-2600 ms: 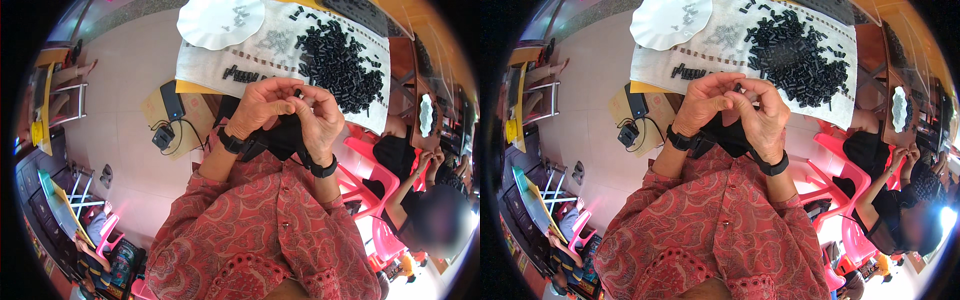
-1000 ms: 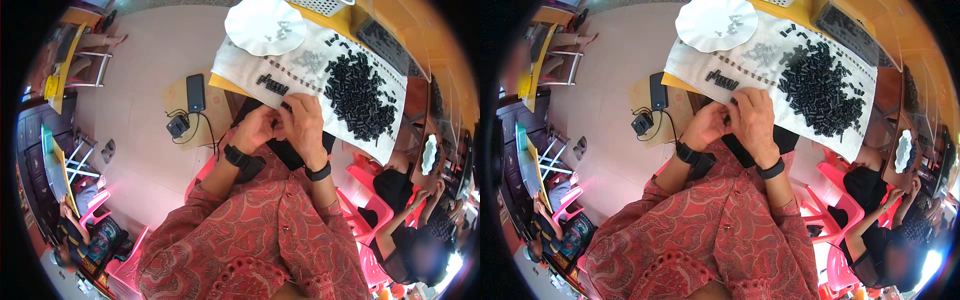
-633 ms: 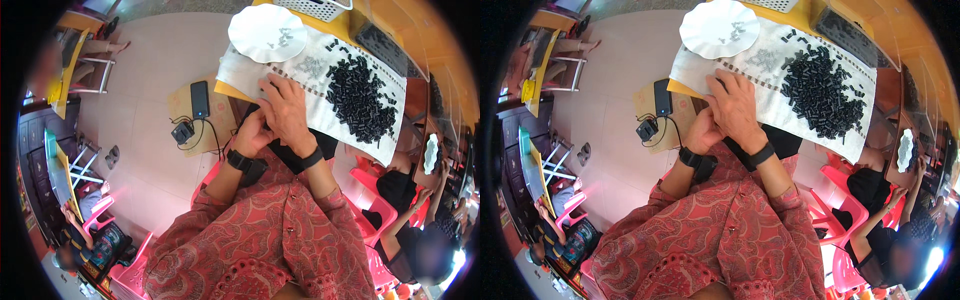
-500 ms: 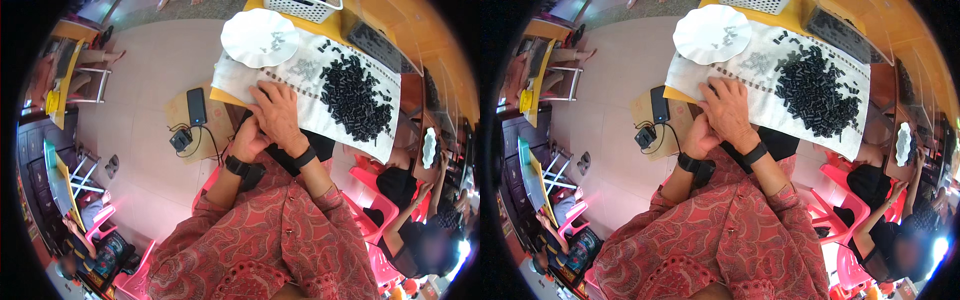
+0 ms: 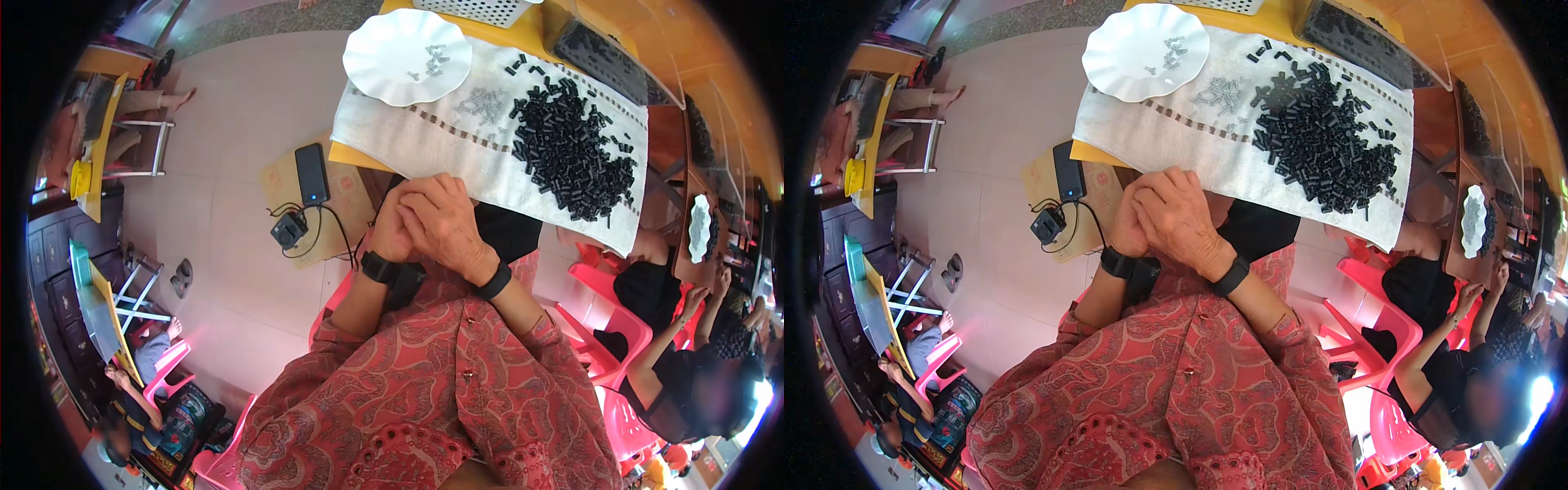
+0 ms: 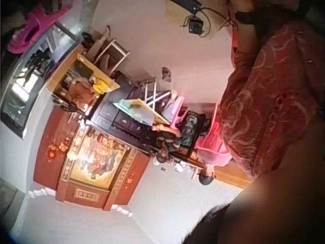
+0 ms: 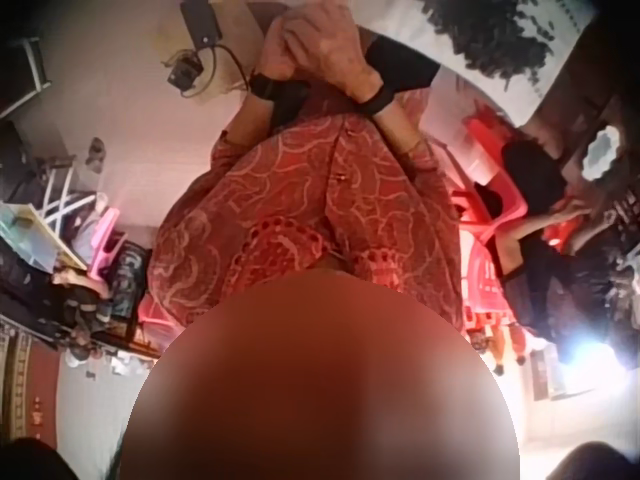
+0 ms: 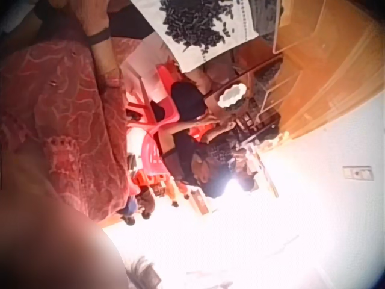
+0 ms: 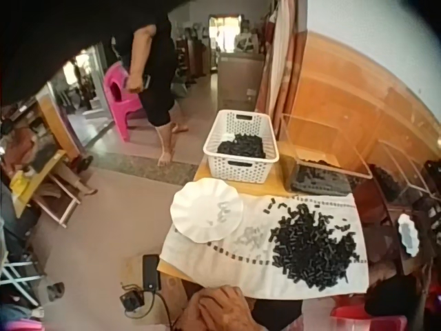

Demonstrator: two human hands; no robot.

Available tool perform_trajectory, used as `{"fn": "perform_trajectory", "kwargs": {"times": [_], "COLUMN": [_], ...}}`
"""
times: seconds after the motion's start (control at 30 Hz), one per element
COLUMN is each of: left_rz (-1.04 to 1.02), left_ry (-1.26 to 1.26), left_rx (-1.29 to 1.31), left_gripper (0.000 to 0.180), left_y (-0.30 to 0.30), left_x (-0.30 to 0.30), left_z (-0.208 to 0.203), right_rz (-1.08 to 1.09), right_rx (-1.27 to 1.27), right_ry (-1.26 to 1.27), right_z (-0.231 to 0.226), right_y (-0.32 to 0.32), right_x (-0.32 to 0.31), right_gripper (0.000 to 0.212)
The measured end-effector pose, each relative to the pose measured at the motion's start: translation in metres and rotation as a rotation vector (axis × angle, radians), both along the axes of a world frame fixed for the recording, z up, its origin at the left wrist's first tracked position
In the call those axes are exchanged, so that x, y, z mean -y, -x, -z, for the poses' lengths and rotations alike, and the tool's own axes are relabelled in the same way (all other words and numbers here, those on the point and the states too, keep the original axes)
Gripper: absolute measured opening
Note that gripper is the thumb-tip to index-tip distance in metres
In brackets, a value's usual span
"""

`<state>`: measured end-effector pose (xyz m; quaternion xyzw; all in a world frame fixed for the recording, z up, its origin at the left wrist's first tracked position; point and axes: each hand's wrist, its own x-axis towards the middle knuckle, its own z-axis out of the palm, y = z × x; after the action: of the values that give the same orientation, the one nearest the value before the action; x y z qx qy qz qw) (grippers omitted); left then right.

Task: Sorting and inspecting small black plastic components on a workspace.

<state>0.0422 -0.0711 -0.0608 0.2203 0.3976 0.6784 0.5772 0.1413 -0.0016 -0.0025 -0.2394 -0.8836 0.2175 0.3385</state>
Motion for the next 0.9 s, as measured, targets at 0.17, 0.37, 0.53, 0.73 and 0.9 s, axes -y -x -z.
{"fn": "perform_trajectory", "kwargs": {"times": [0.17, 0.37, 0.53, 0.73, 0.9], "left_rz": [0.024, 0.132, 0.145, 0.178, 0.056], "left_ry": [-0.161, -0.118, 0.183, 0.372, 0.284], "left_rx": [-0.070, -0.705, -0.189, 0.577, 0.687], "left_gripper": [0.050, 0.031, 0.019, 0.020, 0.017], "left_y": [0.004, 0.011, 0.006, 0.048, 0.070], "left_x": [0.003, 0.010, -0.006, -0.049, -0.150], "left_z": [0.005, 0.014, -0.067, -0.086, -0.139], "right_rz": [-0.054, -0.067, 0.068, 0.227, 0.205], "right_rx": [-0.182, -0.277, -0.394, -0.407, -0.374], "right_ry": [0.211, 0.336, 0.414, 0.384, 0.379], "right_z": [-0.004, -0.008, -0.034, -0.021, -0.011], "right_y": [0.000, -0.007, -0.032, -0.053, -0.058], "right_x": [-0.001, 0.002, -0.010, -0.018, -0.013], "right_gripper": [0.015, 0.015, 0.011, 0.009, 0.010]}}
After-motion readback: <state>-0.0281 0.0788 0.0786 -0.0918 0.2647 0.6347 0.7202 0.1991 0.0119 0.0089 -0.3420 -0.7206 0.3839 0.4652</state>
